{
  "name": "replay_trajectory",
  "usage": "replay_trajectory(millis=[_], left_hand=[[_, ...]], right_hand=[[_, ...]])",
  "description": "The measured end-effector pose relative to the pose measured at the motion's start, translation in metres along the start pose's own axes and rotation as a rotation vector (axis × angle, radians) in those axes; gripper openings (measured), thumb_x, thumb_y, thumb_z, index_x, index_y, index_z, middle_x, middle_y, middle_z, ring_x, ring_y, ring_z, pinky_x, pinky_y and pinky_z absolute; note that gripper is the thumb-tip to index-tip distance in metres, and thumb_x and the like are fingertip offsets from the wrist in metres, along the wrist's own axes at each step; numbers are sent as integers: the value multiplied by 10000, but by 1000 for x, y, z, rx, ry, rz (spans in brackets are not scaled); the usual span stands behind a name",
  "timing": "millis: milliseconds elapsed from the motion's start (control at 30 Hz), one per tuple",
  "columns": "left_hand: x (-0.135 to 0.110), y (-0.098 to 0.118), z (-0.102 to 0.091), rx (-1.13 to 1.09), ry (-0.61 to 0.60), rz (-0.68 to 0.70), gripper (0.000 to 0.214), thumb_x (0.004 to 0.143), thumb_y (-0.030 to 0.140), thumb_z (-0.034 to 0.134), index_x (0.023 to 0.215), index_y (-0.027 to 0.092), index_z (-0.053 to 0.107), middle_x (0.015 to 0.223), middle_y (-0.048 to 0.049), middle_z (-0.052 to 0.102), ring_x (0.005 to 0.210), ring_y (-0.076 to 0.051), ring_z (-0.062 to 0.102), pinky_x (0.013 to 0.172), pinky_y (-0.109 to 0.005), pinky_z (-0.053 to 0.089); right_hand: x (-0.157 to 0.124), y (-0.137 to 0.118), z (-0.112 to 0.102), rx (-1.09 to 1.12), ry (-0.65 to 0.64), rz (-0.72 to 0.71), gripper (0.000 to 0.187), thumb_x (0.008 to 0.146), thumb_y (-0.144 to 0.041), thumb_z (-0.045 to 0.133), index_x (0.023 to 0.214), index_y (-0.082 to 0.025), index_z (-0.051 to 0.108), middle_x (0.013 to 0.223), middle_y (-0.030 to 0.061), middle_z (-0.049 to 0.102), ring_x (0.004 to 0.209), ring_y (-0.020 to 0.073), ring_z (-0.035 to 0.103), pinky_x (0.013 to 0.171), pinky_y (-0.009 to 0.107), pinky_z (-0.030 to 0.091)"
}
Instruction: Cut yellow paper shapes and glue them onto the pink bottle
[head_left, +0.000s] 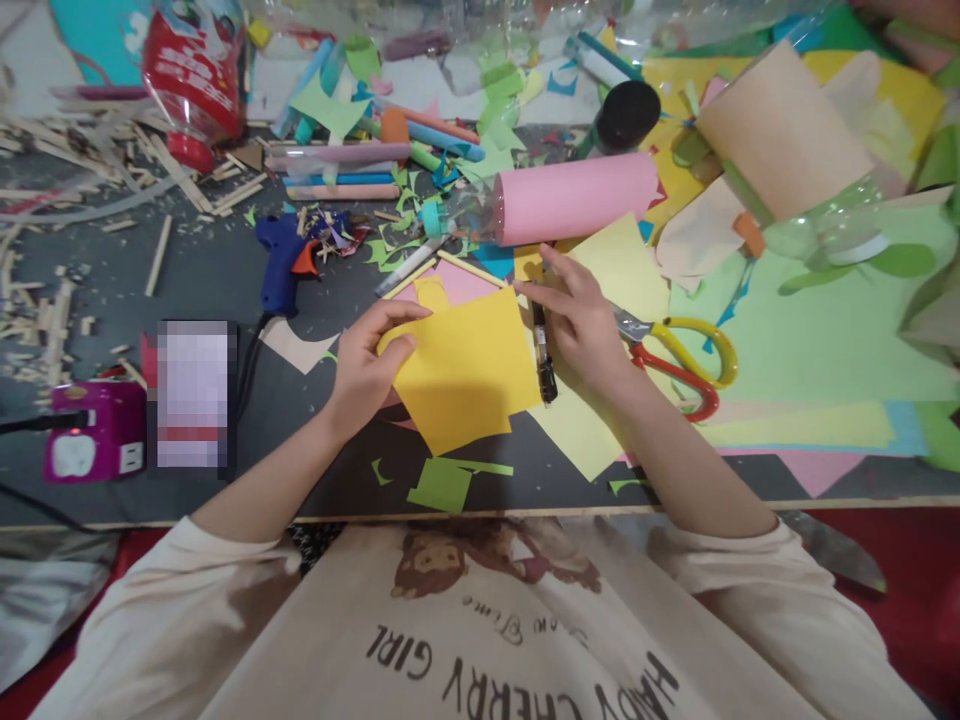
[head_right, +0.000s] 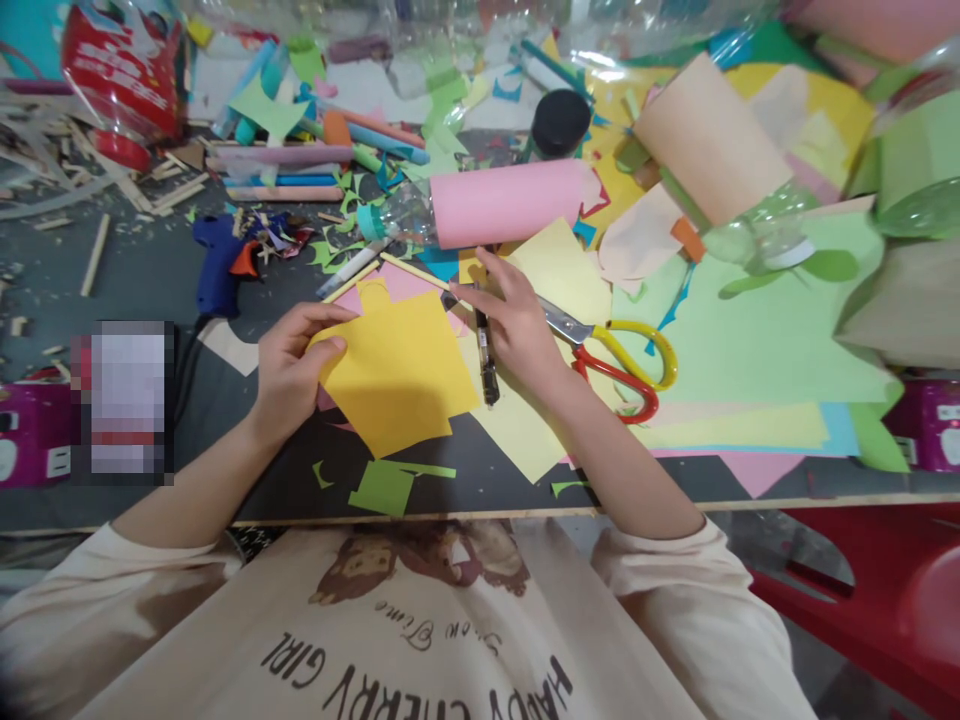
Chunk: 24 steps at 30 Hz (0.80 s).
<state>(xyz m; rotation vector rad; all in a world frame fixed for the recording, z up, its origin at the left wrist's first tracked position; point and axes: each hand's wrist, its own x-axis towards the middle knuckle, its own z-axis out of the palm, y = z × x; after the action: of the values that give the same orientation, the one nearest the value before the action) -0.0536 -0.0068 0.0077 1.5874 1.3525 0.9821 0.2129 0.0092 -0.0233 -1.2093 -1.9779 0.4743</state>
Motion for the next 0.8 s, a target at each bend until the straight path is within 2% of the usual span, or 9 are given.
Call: replay_trajectory(millis=[100,233,333,433,500,567,633,733,800], left_hand=[[-2,0,1,2,-58,4,201,801,242,575,961,219,694,1022,-25,734,948,-174,687,811,-267,547],[-3,1,5,71,-110,57,208,821,278,595,983,203,700,1014,-38,739,906,-157,696,748,-228,548],[-3,-2,6,45,-87,90,226,816,298,633,1010,197,689,968,-33,733,837,-135,692,736,-218,555],[-2,-6,7,-24,-45,109,247,796,283,673,1026,194,673,912,-22,725,773,-113,683,703,-206,554],[-1,-7,7,-54,-22,108,248,793,273,690,1026,196,664,893,-18,725,757,-104,681,692,-199,551],[0,-8,7,-86,8,93,252,797,272,702,1033,200,653,875,-15,726,765,-104,687,695,-196,550],[2,-9,6,-126,46,76,263,797,276,716,1041,207,643,877,-18,730,801,-113,699,716,-202,555],[5,-12,4,-207,104,56,278,800,323,733,1043,224,639,869,-20,733,832,-133,712,734,-223,572],[6,-12,4,-274,95,11,322,790,379,747,1056,232,639,864,-21,741,809,-145,718,718,-240,587]], right_hand=[[-3,-15,-2,209,11,33,281,967,-254,448,1093,-331,687,1165,29,707,1126,245,648,958,451,513],[-7,-29,3,438,-78,209,184,914,-296,543,1060,-274,653,974,17,720,859,193,673,758,348,529],[-7,-27,5,389,-70,281,142,869,-242,544,974,-262,637,826,4,680,780,184,640,741,349,507],[-4,-19,2,265,19,251,143,817,-201,546,905,-266,638,664,-27,599,670,177,585,815,398,496],[-3,-17,-1,249,63,240,144,792,-183,551,872,-266,637,603,-46,549,601,161,537,809,401,495],[-3,-20,-3,330,53,269,101,800,-214,564,864,-263,624,605,-48,543,570,148,520,715,360,496],[-4,-25,-4,462,1,317,57,815,-288,605,864,-259,605,686,-32,596,610,145,563,642,317,485],[-5,-34,-3,661,-78,404,152,833,-382,659,886,-261,584,822,-10,662,711,143,632,635,283,498],[-5,-37,-2,758,-95,469,192,845,-425,673,918,-272,581,782,-25,659,658,125,613,603,264,494]])
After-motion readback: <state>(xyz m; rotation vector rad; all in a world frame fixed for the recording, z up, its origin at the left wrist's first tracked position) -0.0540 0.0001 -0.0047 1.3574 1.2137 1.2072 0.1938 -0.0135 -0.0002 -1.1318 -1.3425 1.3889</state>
